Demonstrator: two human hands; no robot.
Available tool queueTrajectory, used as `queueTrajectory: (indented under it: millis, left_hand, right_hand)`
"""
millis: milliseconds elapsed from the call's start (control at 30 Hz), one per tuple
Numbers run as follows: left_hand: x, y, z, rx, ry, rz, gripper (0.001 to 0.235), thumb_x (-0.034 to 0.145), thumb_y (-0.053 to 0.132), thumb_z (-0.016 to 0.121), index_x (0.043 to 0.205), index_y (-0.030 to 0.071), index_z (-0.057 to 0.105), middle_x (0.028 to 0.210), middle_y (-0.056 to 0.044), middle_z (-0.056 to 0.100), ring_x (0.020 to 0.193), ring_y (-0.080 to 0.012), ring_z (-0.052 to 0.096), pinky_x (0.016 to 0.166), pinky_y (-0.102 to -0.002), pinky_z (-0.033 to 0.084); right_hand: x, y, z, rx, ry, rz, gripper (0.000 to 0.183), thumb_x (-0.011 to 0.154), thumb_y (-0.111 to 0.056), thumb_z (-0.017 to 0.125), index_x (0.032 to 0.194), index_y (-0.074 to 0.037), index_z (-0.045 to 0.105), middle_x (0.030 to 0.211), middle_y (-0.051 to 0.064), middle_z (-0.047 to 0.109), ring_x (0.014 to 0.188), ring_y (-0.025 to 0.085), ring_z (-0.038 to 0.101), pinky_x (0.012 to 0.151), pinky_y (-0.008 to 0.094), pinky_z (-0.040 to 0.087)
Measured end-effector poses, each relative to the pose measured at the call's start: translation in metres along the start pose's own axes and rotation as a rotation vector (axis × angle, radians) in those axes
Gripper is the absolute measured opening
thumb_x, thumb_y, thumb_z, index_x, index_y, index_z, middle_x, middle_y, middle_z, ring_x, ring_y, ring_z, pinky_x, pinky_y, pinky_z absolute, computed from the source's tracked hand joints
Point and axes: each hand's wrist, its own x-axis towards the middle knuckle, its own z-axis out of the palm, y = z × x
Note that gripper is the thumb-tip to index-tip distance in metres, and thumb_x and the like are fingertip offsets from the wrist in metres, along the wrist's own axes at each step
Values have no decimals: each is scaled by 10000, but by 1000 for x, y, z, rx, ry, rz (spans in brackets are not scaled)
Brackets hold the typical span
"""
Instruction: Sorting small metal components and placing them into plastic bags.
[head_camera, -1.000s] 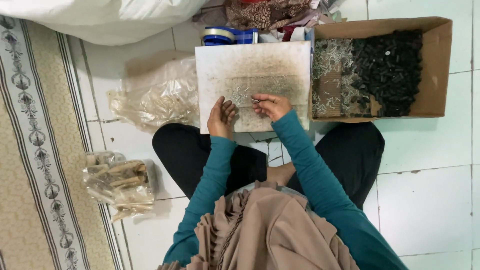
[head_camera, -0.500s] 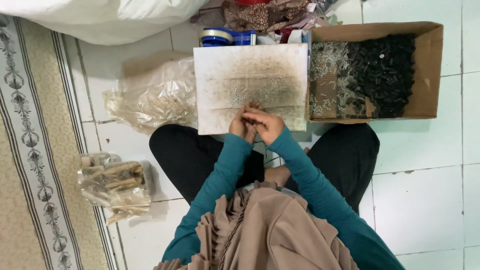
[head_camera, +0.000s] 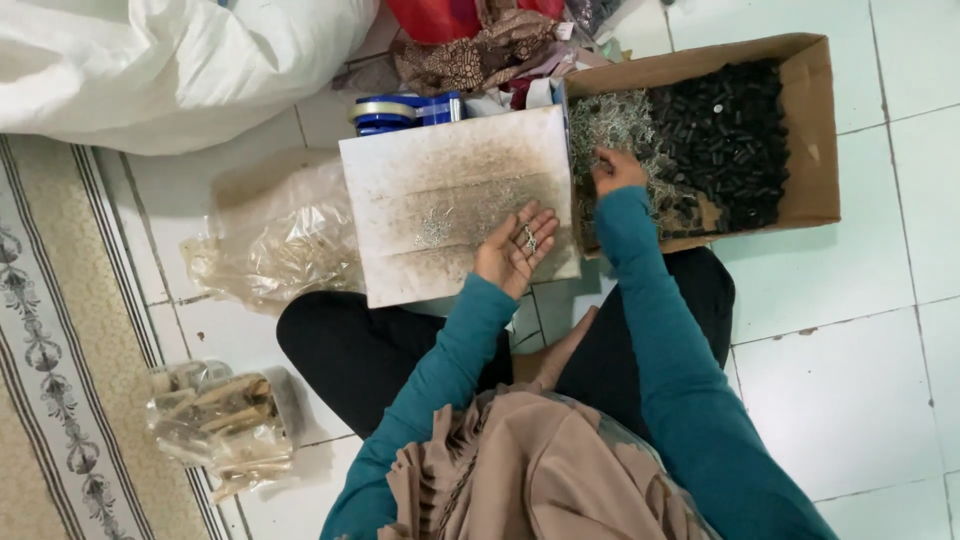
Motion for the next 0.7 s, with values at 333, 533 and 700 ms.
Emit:
queueTrajectory:
  millis: [333,533,700]
  left_hand:
    - [-5,-6,21,-39,-163,-14,588,1065,382,595,1512,8,511,1533,-265,475,1421,-365,494,1192,-456,465]
    - [-13,-13,27,-68,-228,12,468,1036,1,591,1495,-31,509,1482,-295,509,1365,-398,532,1176,-506,490]
    - [-25,-12,35,-63,-283,22,528,986,-165,537,1499,-43,501,1489,-309,488,1371,-407,516,1184,-517,477]
  right_hand:
    - [43,135,65,-931,-181,-218,267,994,42,617,1258,10,642,1213,179,567,1205,371,558,959,481,572]
    - [39,111,51,-812,-164,-129,283,1012,-51,603,1286,-16,663,1224,224,652,1037,450,678,821,569,623]
    - [18,80,11,-600,-72,-56,343,1035,-54,596,1368,-90,670,1184,214,710,1016,422,705,815,542,658]
